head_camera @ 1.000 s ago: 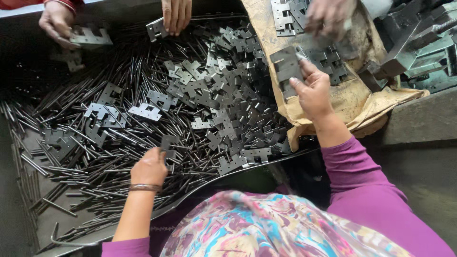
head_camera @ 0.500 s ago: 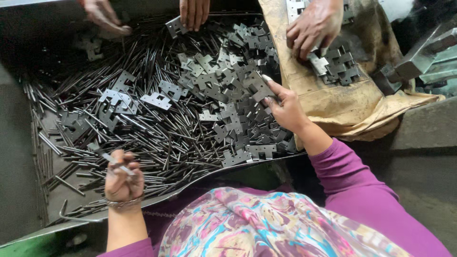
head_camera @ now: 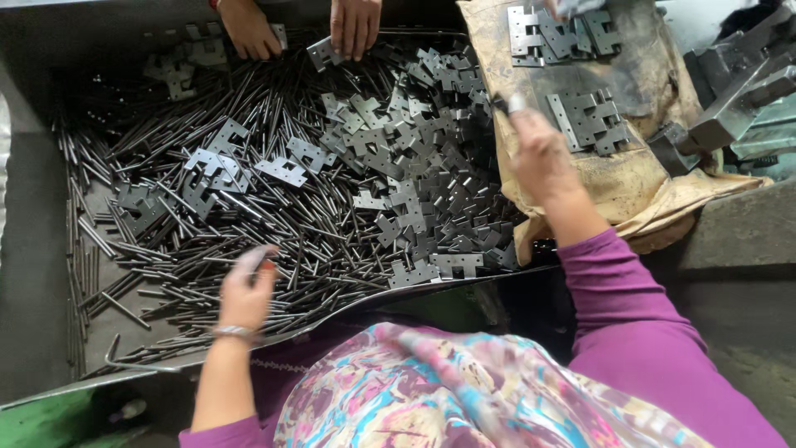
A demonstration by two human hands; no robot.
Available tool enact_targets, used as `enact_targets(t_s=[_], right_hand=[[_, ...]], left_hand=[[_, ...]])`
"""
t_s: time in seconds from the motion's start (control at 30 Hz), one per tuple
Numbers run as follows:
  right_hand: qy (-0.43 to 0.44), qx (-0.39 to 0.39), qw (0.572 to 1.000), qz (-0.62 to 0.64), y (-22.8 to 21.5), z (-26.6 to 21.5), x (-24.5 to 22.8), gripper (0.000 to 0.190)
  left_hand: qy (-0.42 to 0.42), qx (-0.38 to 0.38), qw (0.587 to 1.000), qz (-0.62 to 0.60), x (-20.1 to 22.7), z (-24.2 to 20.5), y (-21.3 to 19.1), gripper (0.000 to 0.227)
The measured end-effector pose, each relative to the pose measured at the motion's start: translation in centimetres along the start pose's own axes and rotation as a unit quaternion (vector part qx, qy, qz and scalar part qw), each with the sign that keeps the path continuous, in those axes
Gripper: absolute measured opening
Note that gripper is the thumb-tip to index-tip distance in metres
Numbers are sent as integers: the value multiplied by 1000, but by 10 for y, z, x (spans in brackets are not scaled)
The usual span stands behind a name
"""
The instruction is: The person sits on the floor and repeatedly picks up metal rods and bracket pieces from a tray, inserts the rods into the brackets, and places the assembled units into a cloth bag. Another person works nearby with similar parts.
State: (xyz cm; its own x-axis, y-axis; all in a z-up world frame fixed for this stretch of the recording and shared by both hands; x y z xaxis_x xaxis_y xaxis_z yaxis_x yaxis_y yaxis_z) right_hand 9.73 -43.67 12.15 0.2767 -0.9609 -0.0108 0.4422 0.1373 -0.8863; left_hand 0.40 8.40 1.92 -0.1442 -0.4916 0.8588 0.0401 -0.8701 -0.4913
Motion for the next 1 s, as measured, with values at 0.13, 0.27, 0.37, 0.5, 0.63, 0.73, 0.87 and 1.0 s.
enact_targets(t_s=[0.13, 0.27, 0.37, 0.5, 0.63, 0.73, 0.87, 1.0], right_hand=[[96, -83, 986, -110, 10, 6, 73, 43], [142, -161, 950, -228, 18, 13, 165, 35], [272, -87, 951, -119, 25, 1, 221, 40], [324, -76, 943, 28, 25, -23, 259, 35], [304, -135, 942, -39, -7, -8, 239, 26], [178, -99, 979, -32, -51, 20, 172, 20], [37, -66, 986, 151, -69, 25, 27, 20], [-93, -181, 951, 233, -7, 6, -95, 38]], left_hand=[[-80, -132, 948, 278, -14, -5, 38, 27], [-83, -210, 906, 357, -16, -5, 55, 24], [-76, -253, 888, 376, -12, -4, 55, 23], [-107, -271, 882, 371, 1, -2, 55, 24], [-105, -276, 875, 385, 15, -3, 54, 24], [-57, -260, 876, 402, 18, -1, 58, 25], [46, -146, 926, 344, 7, -11, 54, 17], [-12, -47, 996, 76, 11, -15, 62, 18]])
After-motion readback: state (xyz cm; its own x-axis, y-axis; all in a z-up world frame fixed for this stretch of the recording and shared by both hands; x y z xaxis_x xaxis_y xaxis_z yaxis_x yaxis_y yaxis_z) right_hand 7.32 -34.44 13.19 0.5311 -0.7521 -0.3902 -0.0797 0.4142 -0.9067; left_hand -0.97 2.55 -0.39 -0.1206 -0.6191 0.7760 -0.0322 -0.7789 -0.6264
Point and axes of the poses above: each hand's wrist, its own z-axis towards the middle knuckle, its own y-axis out of the palm, x = y × z, the point moved 1 cm from there along z, towards the middle knuckle
